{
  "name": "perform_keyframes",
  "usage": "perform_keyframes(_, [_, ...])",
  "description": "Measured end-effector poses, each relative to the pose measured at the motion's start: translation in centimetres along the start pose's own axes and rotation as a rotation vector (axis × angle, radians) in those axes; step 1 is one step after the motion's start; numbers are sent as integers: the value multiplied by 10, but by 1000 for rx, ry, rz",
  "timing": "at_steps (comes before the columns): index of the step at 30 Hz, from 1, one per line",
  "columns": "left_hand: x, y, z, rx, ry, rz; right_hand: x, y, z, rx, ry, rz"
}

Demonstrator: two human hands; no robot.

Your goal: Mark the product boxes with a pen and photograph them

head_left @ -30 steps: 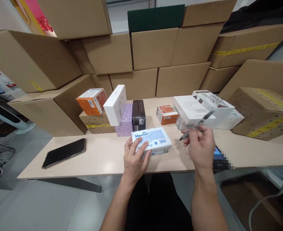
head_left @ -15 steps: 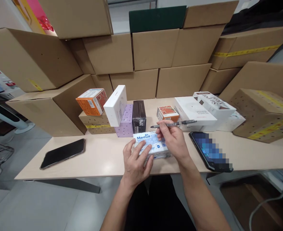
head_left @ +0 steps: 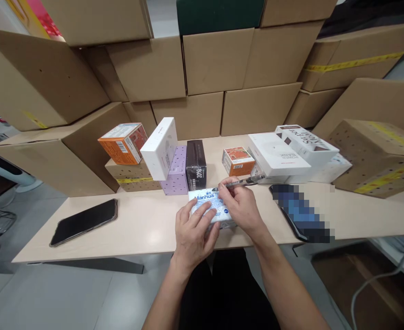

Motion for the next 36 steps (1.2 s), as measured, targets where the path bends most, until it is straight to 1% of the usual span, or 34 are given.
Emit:
perform_keyframes(15, [0, -2, 0, -3, 8, 25, -3, 4, -3, 114, -33, -38])
perform_keyframes(23, [0, -1, 0, -5, 7, 20, -1, 3, -4, 99, -44, -21])
perform_keyframes(29, [0, -1, 1, -5, 5, 23, -2, 4, -2, 102, -41, -43])
perform_keyframes(32, [0, -2, 1, -9, 3, 21, 1, 1, -2, 19, -40, 12])
perform_keyframes(34, [0, -2, 1, -16, -2, 23, 5, -8, -2, -105, -28, 107])
perform_keyframes(36, [0, -3, 1, -24, -9, 25, 13, -22, 1, -243, -17, 234])
Point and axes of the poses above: each hand's wrist, its own x-axis away from the middle knuckle, its own y-axis out of the palm, z = x × y, the point moved 9 cm from there along -x, towards the middle knuckle, and after that the axes turned 1 degree about -z, right-handed, at the moved point
